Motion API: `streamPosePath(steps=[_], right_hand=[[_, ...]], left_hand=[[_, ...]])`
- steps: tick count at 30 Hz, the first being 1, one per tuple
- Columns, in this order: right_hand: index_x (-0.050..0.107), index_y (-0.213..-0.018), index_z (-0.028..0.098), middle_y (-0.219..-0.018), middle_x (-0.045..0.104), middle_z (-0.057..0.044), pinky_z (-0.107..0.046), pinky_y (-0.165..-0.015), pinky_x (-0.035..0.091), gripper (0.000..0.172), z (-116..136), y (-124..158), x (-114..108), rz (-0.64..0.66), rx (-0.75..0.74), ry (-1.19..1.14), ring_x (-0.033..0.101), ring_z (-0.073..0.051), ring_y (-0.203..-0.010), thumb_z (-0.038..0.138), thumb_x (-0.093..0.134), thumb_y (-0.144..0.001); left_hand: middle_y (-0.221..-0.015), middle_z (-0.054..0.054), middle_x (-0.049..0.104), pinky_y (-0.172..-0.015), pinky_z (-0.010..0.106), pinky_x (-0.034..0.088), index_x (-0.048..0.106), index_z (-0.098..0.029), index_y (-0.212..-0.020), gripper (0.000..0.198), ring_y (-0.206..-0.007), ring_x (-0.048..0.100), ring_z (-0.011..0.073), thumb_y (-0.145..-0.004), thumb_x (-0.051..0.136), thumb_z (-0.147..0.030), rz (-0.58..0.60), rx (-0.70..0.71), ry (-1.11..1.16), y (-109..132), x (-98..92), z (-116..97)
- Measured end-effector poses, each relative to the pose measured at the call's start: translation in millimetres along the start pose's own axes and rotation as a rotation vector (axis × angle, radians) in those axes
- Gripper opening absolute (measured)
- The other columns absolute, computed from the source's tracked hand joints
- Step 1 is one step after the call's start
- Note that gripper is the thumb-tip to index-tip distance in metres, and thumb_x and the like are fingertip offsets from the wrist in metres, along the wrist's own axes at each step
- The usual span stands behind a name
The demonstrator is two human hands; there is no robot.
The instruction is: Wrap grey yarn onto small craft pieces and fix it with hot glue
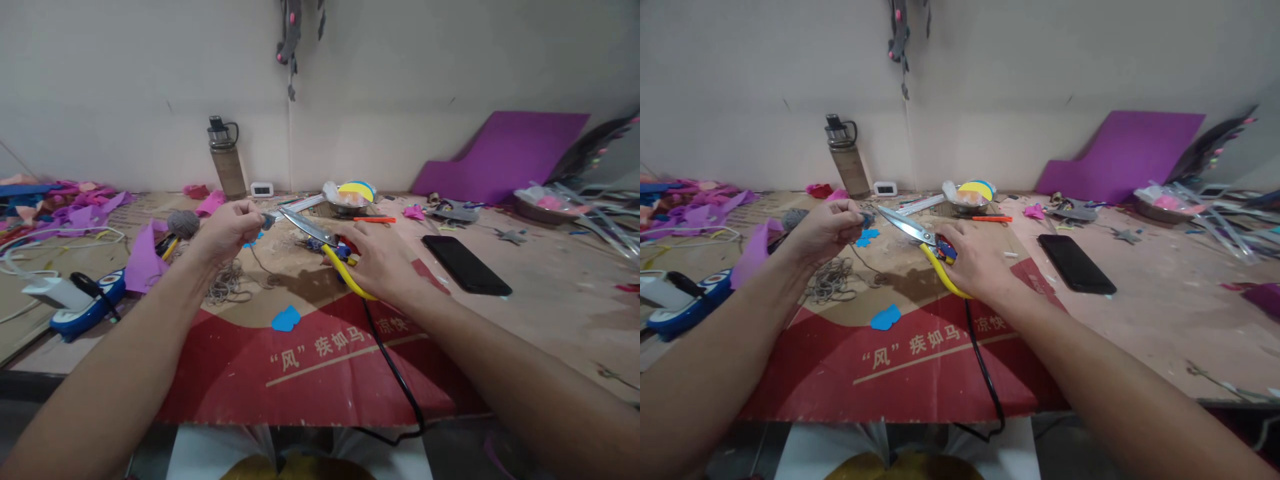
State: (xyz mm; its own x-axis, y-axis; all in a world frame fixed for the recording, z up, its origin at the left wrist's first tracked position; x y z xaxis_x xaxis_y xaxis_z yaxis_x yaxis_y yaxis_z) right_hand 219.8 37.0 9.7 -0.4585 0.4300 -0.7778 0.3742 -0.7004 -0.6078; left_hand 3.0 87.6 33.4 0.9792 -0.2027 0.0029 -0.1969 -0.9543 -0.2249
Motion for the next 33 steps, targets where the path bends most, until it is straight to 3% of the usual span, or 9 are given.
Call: streamPosePath(steps=[7, 15, 23, 33], right_hand=[[0.057, -0.113, 0.022, -0.106, 0.062, -0.009, -0.034, -0.075, 0.043, 0.041, -5, 2, 7, 0.057, 0.101, -0.125, 0.058, -0.024, -0.093, 0.05, 0.059, -0.083], [0.055, -0.112, 0.023, -0.103, 0.06, -0.008, -0.036, -0.077, 0.046, 0.045, -4, 3, 15, 0.128, 0.148, -0.181, 0.059, -0.025, -0.093, 0.055, 0.06, -0.081], [0.056, -0.114, 0.023, -0.108, 0.06, -0.009, -0.04, -0.083, 0.047, 0.049, -1, 3, 14, 0.122, 0.121, -0.209, 0.059, -0.027, -0.098, 0.057, 0.062, -0.079], [0.059, -0.115, 0.023, -0.104, 0.064, -0.008, -0.037, -0.08, 0.047, 0.044, -3, 3, 17, 0.145, 0.155, -0.313, 0.06, -0.025, -0.094, 0.049, 0.064, -0.08]], left_hand=[[-0.044, -0.006, 0.036, -0.04, 0.018, 0.021, 0.047, -0.017, -0.053, 0.021, -0.039, 0.03, 0.0036, -0.061, 0.065, -0.011, -0.101, 0.095, 0.11, 3, 3.2, -1], [-0.043, -0.006, 0.036, -0.042, 0.019, 0.025, 0.046, -0.017, -0.053, 0.02, -0.041, 0.031, 0.0047, -0.061, 0.063, -0.01, -0.181, 0.138, 0.097, 8, 5.2, -3], [-0.043, -0.006, 0.038, -0.042, 0.018, 0.022, 0.046, -0.017, -0.054, 0.019, -0.04, 0.031, 0.0044, -0.061, 0.063, -0.01, -0.187, 0.098, 0.095, 11, 12.5, -4], [-0.044, -0.007, 0.036, -0.042, 0.017, 0.026, 0.044, -0.017, -0.055, 0.021, -0.04, 0.032, 0.0037, -0.064, 0.061, -0.009, -0.148, 0.054, 0.161, 9, 11.0, 3]])
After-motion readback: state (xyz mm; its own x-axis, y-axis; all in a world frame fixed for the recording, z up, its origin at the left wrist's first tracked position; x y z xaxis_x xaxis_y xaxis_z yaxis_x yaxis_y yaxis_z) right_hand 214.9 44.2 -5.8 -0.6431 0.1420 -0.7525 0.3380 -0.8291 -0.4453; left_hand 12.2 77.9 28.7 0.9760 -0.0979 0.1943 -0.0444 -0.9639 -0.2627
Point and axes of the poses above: each hand's wrist, its own y-axis away from the middle knuckle, its own x-axis out of the palm, z = x × y, the point moved 7 cm from there along -y, towards the middle knuckle
